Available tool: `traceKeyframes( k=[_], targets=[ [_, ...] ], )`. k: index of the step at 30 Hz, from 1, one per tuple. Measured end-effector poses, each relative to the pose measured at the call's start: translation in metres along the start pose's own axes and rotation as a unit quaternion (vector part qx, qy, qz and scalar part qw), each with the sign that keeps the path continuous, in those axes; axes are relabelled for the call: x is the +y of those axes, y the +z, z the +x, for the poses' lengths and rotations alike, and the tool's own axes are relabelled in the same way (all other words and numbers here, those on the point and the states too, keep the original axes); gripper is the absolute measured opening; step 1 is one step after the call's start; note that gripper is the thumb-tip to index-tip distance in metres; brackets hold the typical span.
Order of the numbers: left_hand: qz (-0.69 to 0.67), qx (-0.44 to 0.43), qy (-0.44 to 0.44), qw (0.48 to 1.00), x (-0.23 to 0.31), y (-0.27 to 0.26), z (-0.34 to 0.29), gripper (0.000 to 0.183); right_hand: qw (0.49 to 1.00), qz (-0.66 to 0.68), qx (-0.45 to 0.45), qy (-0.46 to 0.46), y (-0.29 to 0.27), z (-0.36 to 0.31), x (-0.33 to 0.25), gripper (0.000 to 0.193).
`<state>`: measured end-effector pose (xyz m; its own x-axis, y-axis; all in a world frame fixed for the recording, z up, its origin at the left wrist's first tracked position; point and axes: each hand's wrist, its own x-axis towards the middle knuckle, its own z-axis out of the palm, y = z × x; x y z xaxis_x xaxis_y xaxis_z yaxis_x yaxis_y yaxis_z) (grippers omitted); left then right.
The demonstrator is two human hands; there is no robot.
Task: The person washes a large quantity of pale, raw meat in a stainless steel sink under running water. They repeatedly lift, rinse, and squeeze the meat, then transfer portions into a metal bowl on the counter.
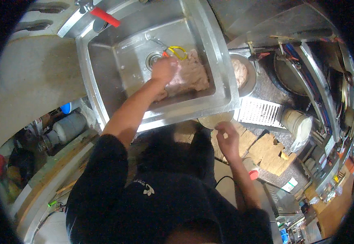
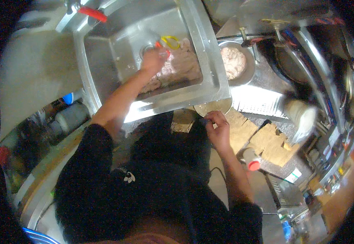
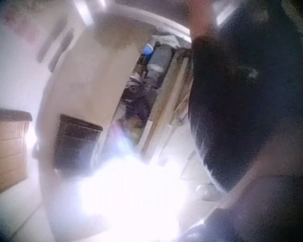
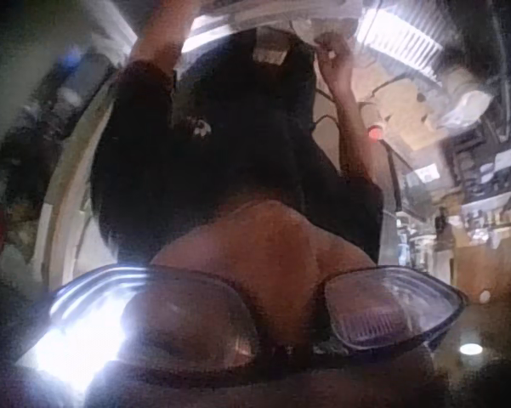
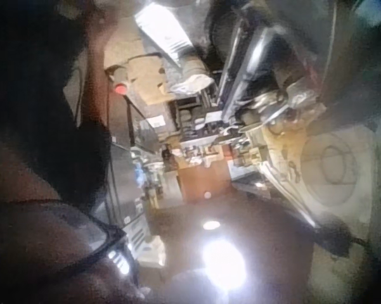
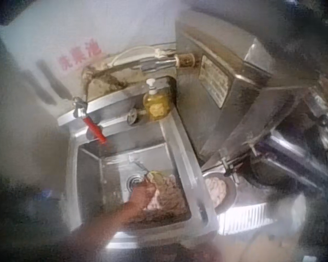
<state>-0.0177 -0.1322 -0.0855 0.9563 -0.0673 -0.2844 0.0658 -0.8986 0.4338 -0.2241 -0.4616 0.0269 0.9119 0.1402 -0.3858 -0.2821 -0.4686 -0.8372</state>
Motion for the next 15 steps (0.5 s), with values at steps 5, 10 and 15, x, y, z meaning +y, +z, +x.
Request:
traceKeyframes(
  k=[5,10,15],
  targets=[
    [0.173,-0.003,-0.005,0.985,0.049,0.067,0.073,0.028,0.995,-0.077,-0.03,0.056,0.034,0.019,0.109,0.039],
    [0.16,-0.051,-0.017,0.986,0.046,0.077,0.093,0.033,0.991,-0.109,0.068,0.028,0.021,0.021,0.107,0.026],
    [-0.209,-0.021,-0.104,0.972,0.065,0.009,0.047,0.046,0.975,-0.092,0.176,0.096,-0.035,0.012,0.027,0.019]
  ],
)
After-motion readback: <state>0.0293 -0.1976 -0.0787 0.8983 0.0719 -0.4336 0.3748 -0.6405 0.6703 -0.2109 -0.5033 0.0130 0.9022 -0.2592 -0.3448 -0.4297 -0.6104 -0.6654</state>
